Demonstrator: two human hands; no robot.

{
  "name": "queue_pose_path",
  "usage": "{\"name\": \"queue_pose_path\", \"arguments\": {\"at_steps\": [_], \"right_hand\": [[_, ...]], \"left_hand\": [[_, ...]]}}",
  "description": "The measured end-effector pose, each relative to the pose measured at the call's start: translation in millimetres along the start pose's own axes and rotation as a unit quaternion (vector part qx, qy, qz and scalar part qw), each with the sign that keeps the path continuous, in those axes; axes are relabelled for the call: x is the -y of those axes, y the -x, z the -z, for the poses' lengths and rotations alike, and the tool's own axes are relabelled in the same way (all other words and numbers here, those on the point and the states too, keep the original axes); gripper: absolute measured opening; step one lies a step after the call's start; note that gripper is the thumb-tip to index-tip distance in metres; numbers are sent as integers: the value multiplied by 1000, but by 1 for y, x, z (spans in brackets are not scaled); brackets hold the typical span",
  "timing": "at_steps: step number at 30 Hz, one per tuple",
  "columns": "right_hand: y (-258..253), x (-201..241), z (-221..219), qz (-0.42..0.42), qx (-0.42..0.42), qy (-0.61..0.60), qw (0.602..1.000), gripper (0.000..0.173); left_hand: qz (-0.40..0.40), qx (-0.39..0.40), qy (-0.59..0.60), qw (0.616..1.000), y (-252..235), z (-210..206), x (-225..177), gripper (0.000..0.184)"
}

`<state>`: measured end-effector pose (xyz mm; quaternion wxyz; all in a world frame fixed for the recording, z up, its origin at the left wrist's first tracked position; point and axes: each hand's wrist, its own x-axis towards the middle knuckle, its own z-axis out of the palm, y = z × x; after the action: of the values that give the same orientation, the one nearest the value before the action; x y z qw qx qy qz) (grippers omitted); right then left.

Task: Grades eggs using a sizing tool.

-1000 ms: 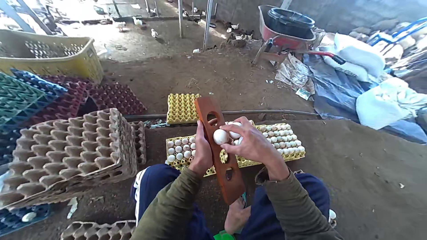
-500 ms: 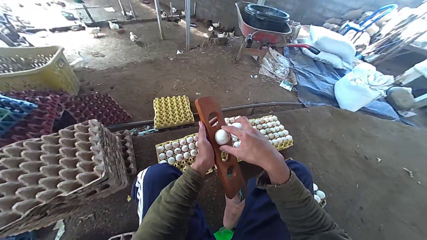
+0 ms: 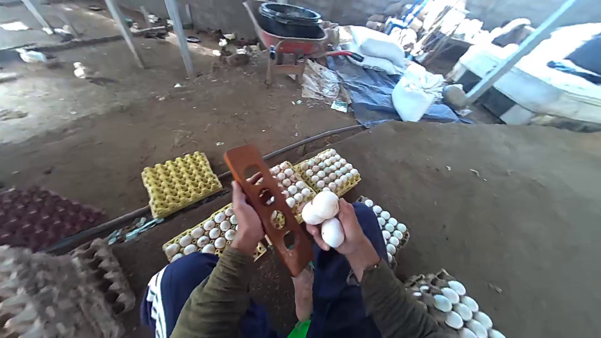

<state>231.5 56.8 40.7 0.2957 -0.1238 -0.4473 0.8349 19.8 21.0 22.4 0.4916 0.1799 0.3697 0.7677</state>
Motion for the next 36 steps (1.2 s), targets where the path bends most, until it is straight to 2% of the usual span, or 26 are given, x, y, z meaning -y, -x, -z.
{"name": "queue_pose_path", "arguments": {"at_steps": [2, 5, 13, 16, 18, 19, 20, 22, 24, 25, 27, 28, 31, 33, 36], "right_hand": [[17, -8, 4, -10, 37, -123, 992, 77], [41, -14, 10, 34, 66, -230, 970, 71], [120, -8, 24, 152, 42, -288, 944, 58], [162, -5, 28, 210, -59, -255, 942, 59], [203, -4, 33, 244, -228, -174, 926, 71], [225, -3, 35, 246, -355, -115, 895, 77], [246, -1, 39, 230, -480, -61, 844, 76], [296, -1, 58, 188, -672, 15, 716, 58], [355, -9, 83, 148, -794, 81, 584, 44], [387, -16, 92, 116, -836, 114, 524, 46], [444, -29, 103, 23, -882, 176, 437, 53], [468, -35, 106, -38, -887, 207, 411, 55], [507, -51, 105, -220, -855, 289, 370, 57], [518, -65, 108, -281, -836, 314, 352, 56], [520, -81, 114, -321, -824, 294, 362, 60]], "left_hand": [[0, -13, 2, 1000, -7, 1, 5, 80], [-4, -8, -20, 1000, -17, 0, 16, 83], [30, 43, -48, 997, -35, -10, 54, 86], [33, 99, -37, 994, -43, -3, 68, 92], [49, 170, -38, 984, -53, 7, 79, 89], [51, 206, -41, 976, -56, 11, 84, 81], [49, 226, -43, 972, -57, 10, 87, 71], [65, 239, -35, 968, -58, 8, 91, 53], [87, 238, -41, 967, -62, 11, 95, 38], [91, 233, -59, 966, -62, 13, 97, 34], [80, 238, -101, 963, -62, 15, 98, 29], [76, 254, -102, 959, -63, 17, 99, 29], [84, 240, -98, 962, -60, 31, 100, 27], [94, 238, -104, 961, -63, 39, 103, 26], [102, 290, -84, 948, -57, 28, 100, 31]]}}
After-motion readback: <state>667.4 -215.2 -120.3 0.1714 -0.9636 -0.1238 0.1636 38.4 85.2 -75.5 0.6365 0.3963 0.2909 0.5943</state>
